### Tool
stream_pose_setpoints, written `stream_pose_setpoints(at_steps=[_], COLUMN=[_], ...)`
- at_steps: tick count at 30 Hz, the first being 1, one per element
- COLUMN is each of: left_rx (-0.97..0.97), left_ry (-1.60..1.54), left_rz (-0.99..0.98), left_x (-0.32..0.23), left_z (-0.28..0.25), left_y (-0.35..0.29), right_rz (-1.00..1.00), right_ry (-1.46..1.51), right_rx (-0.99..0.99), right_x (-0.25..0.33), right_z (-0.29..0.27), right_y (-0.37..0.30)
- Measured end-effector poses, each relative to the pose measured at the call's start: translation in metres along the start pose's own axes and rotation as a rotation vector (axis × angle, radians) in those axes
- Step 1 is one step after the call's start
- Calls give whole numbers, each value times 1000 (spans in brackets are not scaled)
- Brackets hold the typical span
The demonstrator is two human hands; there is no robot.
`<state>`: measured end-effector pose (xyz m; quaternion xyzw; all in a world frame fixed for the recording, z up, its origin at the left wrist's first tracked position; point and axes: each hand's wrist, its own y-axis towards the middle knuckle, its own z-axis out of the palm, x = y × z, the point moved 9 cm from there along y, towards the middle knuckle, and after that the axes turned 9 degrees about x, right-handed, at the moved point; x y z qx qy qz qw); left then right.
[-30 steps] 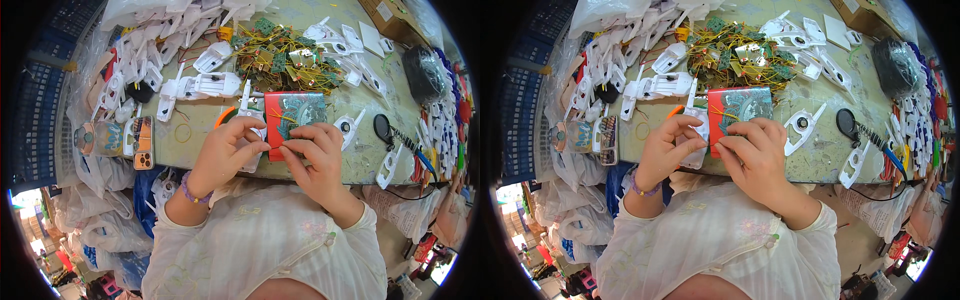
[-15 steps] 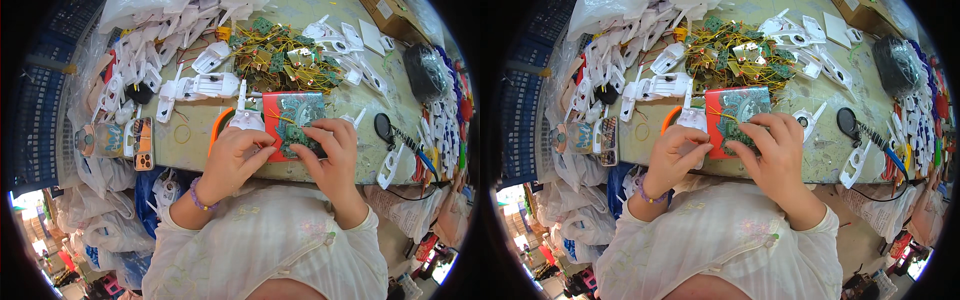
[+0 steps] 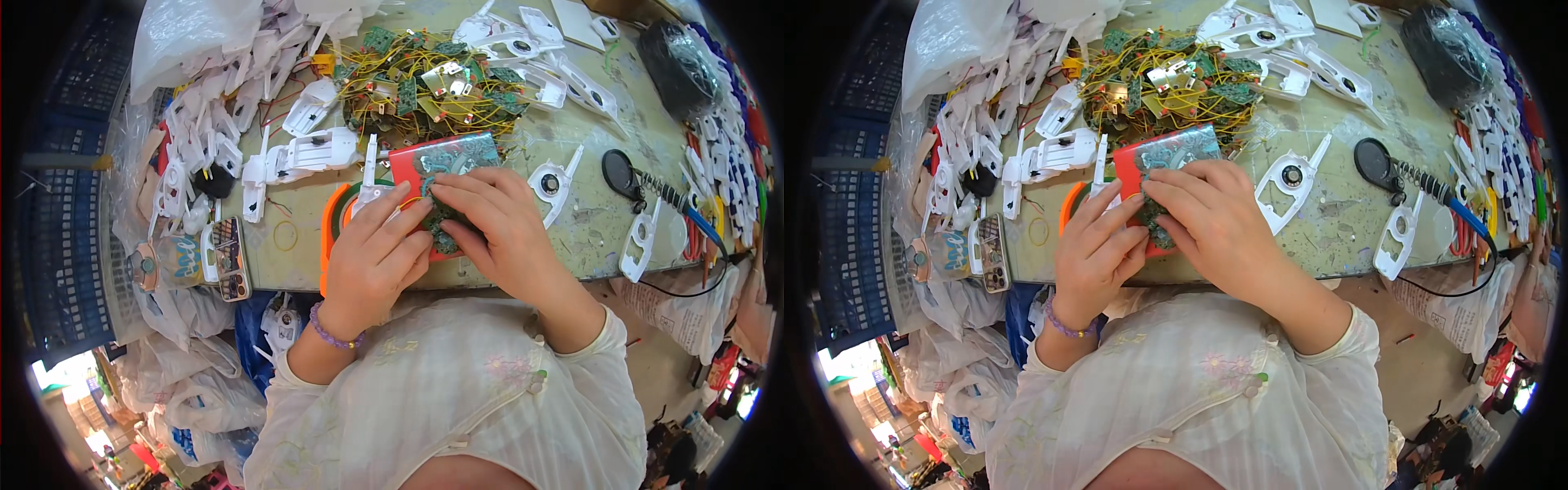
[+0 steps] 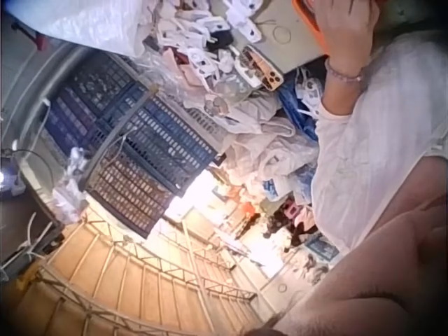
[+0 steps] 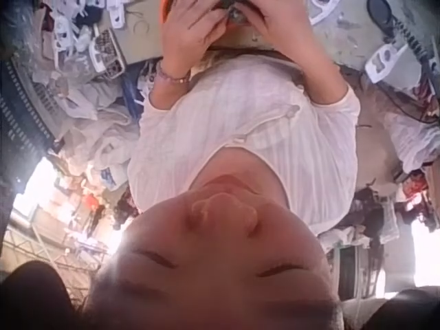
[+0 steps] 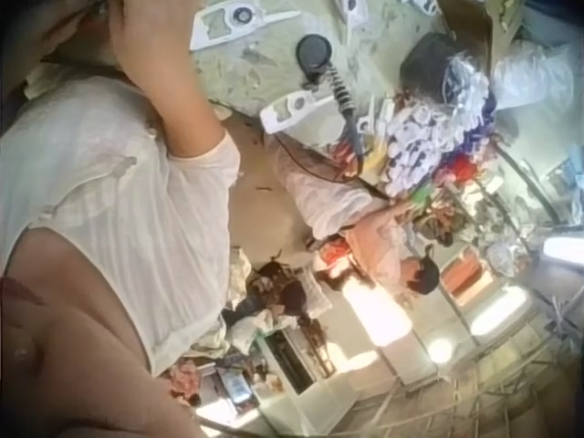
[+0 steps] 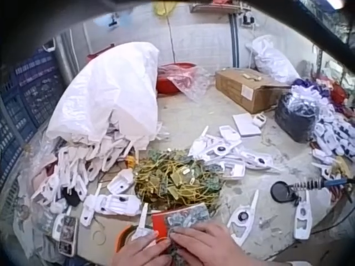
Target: Soldering electronic components and assembling plastic toy parts at a factory workbench.
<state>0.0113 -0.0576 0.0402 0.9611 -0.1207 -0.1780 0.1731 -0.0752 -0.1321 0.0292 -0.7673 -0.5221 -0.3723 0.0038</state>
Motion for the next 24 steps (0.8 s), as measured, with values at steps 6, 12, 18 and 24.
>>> stream_pose_setpoints(at_steps=[6, 12, 18, 24], left_rx=[38, 8, 6, 19], left_ry=[-66, -56, -68, -59], left_rz=[-27, -27, -30, -19], left_x=[4, 2, 3, 4], left_z=[5, 5, 3, 6], left_y=[-3, -4, -6, -5], right_rz=[-46, -60, 170, 551], right_ry=[3, 29, 283, 389], right_rx=[-35, -71, -489, -917], right_x=[0, -2, -47, -101], right_z=[-3, -7, -68, -121], right_y=[-2, -4, -72, -191])
